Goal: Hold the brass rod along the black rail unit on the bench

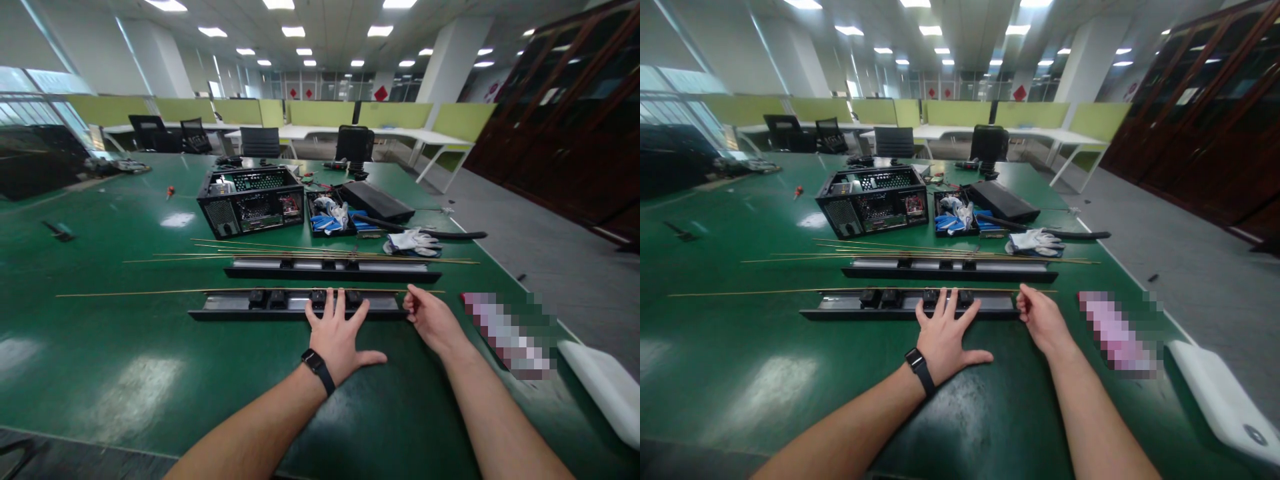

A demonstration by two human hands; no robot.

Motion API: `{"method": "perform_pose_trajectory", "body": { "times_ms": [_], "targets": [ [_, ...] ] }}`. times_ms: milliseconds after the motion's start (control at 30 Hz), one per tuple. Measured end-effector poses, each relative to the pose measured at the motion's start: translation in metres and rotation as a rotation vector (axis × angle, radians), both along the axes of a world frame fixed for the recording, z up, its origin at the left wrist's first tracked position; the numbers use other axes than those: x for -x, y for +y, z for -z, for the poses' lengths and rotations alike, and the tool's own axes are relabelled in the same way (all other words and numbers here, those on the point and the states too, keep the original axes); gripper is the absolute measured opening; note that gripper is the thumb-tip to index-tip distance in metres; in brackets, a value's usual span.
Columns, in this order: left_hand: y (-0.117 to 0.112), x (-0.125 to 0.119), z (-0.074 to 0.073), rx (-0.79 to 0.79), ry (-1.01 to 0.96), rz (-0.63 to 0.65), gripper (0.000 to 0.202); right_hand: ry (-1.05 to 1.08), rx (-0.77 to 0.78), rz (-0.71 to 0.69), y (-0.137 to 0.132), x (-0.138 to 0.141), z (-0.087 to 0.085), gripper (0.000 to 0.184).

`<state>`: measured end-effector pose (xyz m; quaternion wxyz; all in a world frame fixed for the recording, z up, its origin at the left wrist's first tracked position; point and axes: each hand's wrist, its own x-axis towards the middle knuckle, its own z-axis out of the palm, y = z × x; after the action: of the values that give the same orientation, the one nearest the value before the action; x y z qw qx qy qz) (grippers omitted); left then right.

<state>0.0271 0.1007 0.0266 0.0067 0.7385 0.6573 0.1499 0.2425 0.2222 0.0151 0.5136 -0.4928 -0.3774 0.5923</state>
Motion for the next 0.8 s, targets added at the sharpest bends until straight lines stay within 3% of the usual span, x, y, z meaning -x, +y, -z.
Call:
{"method": "perform_pose_trajectory", "body": {
  "times_ms": [433,800],
  "targets": [
    [-0.0002,-0.0010,-0.0006,0.001,0.002,-0.014,0.107,0.068,-0.007,0.089,0.0011,0.0006,0.0010,0.050],
    [0.0011,0.0025,0.0083,-0.057,-0.025,0.019,0.105,-0.023,0.028,0.090,-0.0014,-0.0005,0.0008,0.051]
  ]
}}
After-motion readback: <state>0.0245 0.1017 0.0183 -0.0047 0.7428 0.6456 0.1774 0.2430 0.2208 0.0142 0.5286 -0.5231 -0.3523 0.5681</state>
